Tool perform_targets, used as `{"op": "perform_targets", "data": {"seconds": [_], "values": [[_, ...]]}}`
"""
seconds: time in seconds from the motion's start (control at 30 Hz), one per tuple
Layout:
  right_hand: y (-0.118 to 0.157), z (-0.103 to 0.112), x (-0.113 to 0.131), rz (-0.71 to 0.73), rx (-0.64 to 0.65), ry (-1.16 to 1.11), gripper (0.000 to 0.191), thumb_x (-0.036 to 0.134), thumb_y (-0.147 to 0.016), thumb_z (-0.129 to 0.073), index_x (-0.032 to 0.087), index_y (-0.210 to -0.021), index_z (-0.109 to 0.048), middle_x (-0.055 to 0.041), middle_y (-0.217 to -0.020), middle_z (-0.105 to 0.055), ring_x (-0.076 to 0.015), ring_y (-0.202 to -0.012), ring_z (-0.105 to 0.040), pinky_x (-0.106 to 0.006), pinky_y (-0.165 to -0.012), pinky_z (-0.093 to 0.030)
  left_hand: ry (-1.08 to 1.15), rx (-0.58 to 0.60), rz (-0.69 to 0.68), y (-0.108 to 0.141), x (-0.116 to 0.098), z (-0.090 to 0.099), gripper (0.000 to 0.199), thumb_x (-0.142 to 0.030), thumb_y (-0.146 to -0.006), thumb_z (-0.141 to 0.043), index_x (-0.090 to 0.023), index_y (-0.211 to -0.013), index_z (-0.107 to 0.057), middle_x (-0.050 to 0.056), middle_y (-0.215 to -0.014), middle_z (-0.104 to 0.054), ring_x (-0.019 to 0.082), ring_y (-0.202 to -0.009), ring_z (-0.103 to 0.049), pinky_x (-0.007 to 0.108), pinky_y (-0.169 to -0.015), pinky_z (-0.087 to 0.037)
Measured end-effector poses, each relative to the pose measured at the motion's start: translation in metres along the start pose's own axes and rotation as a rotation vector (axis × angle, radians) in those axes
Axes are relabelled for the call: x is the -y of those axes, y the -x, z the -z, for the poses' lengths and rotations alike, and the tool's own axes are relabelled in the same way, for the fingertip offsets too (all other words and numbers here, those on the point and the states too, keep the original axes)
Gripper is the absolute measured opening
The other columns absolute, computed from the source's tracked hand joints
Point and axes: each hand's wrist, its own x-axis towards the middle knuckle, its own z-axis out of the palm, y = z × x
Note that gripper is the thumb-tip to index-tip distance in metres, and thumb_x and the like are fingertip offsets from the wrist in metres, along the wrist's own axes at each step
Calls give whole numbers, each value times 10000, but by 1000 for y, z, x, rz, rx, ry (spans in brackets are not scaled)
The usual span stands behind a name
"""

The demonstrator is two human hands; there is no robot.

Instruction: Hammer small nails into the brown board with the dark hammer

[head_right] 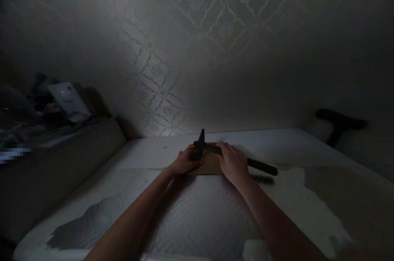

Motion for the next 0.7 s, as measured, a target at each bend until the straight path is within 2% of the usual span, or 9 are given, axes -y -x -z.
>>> {"op": "perform_targets", "data": {"seconds": [0.27, 0.7], "values": [[0, -1, -3, 11, 7, -14, 292, 110, -786, -500, 241, -1045, -525, -24, -971, -646, -187, -877, -595, -287, -707, -393, -41, -27, 23, 0, -1, -1, 346, -351, -716, -665, -219, -1030, -609, 40, -1085, -624, 249, -1105, -519, 457, -1018, -324], [0, -1, -2, 4, -5, -28, 232, 132, -809, -486, 232, -1014, -531, -29, -999, -642, -190, -885, -596, -291, -715, -399, -89, -17, 11, 2, -3, 1, 265, -362, -727, -650, -196, -933, -637, 46, -1080, -622, 260, -1084, -530, 474, -1028, -302]]}}
